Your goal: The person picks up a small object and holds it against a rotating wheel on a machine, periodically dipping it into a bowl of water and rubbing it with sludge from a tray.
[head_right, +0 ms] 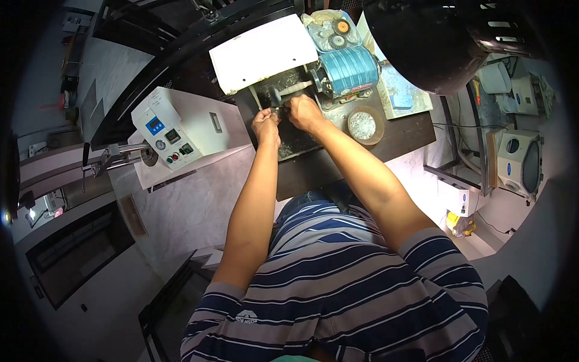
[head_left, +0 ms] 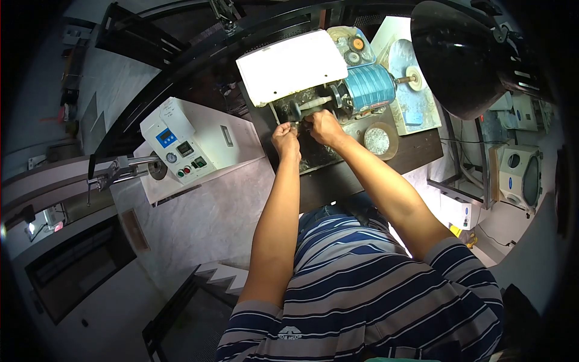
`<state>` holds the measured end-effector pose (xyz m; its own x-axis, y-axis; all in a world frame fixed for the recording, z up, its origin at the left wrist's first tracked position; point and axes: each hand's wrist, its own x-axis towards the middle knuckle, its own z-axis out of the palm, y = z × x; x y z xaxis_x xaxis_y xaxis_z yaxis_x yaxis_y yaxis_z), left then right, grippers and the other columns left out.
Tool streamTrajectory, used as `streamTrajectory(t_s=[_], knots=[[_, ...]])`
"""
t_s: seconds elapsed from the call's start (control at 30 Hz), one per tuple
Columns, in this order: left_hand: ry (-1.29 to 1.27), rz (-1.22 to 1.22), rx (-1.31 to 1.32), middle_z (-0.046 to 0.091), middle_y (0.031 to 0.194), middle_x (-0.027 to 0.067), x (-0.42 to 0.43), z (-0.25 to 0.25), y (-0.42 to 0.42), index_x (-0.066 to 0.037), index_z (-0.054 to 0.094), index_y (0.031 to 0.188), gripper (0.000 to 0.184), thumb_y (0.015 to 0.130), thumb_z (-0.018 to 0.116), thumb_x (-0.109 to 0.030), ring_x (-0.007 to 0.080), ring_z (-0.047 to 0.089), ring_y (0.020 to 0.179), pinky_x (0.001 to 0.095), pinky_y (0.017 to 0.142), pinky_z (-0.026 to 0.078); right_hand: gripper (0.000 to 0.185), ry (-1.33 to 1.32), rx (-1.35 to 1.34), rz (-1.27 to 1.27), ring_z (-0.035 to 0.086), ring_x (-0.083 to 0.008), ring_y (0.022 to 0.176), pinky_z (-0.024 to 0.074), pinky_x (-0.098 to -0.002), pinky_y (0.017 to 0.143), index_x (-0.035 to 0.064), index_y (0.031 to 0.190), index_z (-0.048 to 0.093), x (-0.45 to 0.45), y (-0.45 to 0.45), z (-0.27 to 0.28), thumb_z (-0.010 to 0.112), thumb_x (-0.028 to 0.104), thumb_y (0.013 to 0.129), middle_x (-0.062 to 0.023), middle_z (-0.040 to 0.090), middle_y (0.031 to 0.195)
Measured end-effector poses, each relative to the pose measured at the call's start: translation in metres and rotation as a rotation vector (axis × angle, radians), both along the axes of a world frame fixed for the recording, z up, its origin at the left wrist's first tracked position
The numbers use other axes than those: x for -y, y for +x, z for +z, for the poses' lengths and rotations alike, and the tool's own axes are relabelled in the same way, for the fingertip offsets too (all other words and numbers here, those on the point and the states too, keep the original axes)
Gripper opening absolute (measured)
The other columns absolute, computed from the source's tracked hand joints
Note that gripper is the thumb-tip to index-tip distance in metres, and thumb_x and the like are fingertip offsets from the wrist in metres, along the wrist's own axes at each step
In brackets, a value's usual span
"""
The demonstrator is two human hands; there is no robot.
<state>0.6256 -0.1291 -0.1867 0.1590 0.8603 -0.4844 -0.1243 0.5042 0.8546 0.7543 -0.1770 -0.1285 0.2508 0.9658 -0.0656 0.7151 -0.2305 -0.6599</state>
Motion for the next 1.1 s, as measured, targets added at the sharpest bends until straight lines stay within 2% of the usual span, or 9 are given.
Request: streamTrajectory(t_s=[0.27,0.4,0.5,0.6,0.67,0.73,0.87,1.0,1.1], knots=[[0.021,-0.036,-0.046,0.066,0.087,0.0100,-0.005,0.005,0.002,0.003,0.057,0.096,0.012,0.086,0.054,0.009,0.0145,0.062,0.074,0.0260,0.068,0.050,0.027,-0.006,-0.045,-0.001,0.064,-0.0397,0.083,0.0522,-0.0421,0.075,0.0001,0.098,0.068,0.002,0.003,-0.015,0.065,0.009,0.073,-0.0251,0.065,0.088],[0.134,-0.057,-0.120,0.067,0.086,0.0080,-0.003,0.016,-0.017,0.002,0.058,0.096,0.014,0.086,0.054,0.011,0.0102,0.061,0.073,0.0203,0.068,0.046,0.047,-0.050,-0.080,0.056,0.058,-0.0411,0.105,0.0492,-0.0405,0.088,-0.0057,0.115,0.059,0.019,0.000,-0.021,0.071,0.016,0.074,-0.0285,0.060,0.114],[0.306,-0.154,-0.207,0.067,0.087,0.0075,0.002,0.020,-0.025,0.002,0.058,0.095,0.015,0.086,0.053,0.012,0.0082,0.060,0.074,0.0183,0.068,0.043,0.046,-0.169,0.540,0.242,0.044,-0.0435,0.124,0.0394,-0.0406,0.103,-0.0003,0.124,0.055,0.042,-0.010,-0.068,0.061,0.017,0.082,-0.0239,0.042,0.139],[0.364,-0.177,-0.180,0.066,0.086,0.0066,0.004,0.018,-0.024,0.002,0.058,0.095,0.015,0.086,0.053,0.013,0.0073,0.059,0.074,0.0180,0.068,0.042,0.037,-0.325,0.219,0.309,0.046,-0.0414,0.123,0.0433,-0.0409,0.099,-0.0031,0.122,0.054,0.049,-0.021,-0.032,0.046,0.006,0.087,-0.0285,0.044,0.135],[0.363,-0.192,-0.178,0.066,0.085,0.0060,0.005,0.017,-0.023,0.002,0.058,0.096,0.015,0.085,0.054,0.012,0.0069,0.059,0.073,0.0180,0.067,0.042,0.040,-0.218,0.225,0.282,0.052,-0.0422,0.116,0.0461,-0.0416,0.094,-0.0016,0.121,0.055,0.052,-0.023,-0.037,0.054,0.007,0.082,-0.0299,0.048,0.130],[0.361,-0.204,-0.179,0.066,0.084,0.0055,0.003,0.013,-0.022,0.003,0.058,0.096,0.014,0.085,0.055,0.011,0.0064,0.058,0.072,0.0180,0.066,0.042,0.041,-0.525,0.009,0.236,0.059,-0.0402,0.107,0.0486,-0.0416,0.090,-0.0017,0.114,0.060,0.050,-0.013,-0.027,0.062,0.009,0.074,-0.0281,0.057,0.119],[0.363,-0.237,-0.229,0.066,0.079,0.0056,0.002,0.003,-0.026,0.004,0.059,0.093,0.010,0.083,0.060,0.006,0.0069,0.059,0.069,0.0205,0.063,0.045,0.038,-0.121,-0.366,-0.038,0.063,-0.0359,0.099,0.0490,-0.0392,0.089,-0.0035,0.103,0.065,0.043,-0.003,0.020,0.065,0.007,0.066,-0.0254,0.064,0.105],[0.286,-0.284,-0.119,0.066,0.080,0.0062,0.004,0.003,-0.022,0.004,0.059,0.093,0.012,0.081,0.059,0.007,0.0073,0.058,0.069,0.0206,0.063,0.045,0.047,0.280,-0.271,0.085,0.060,-0.0385,0.107,0.0464,-0.0386,0.094,-0.0062,0.113,0.060,0.037,-0.002,0.021,0.063,0.010,0.069,-0.0254,0.061,0.114],[0.194,-0.239,-0.099,0.066,0.080,0.0070,0.002,0.012,-0.015,0.004,0.060,0.091,0.013,0.079,0.058,0.008,0.0085,0.058,0.068,0.0212,0.063,0.045,0.050,0.107,-0.182,0.118,0.056,-0.0401,0.112,0.0449,-0.0399,0.096,-0.0084,0.118,0.056,0.031,-0.001,0.006,0.062,0.010,0.072,-0.0278,0.058,0.119]])
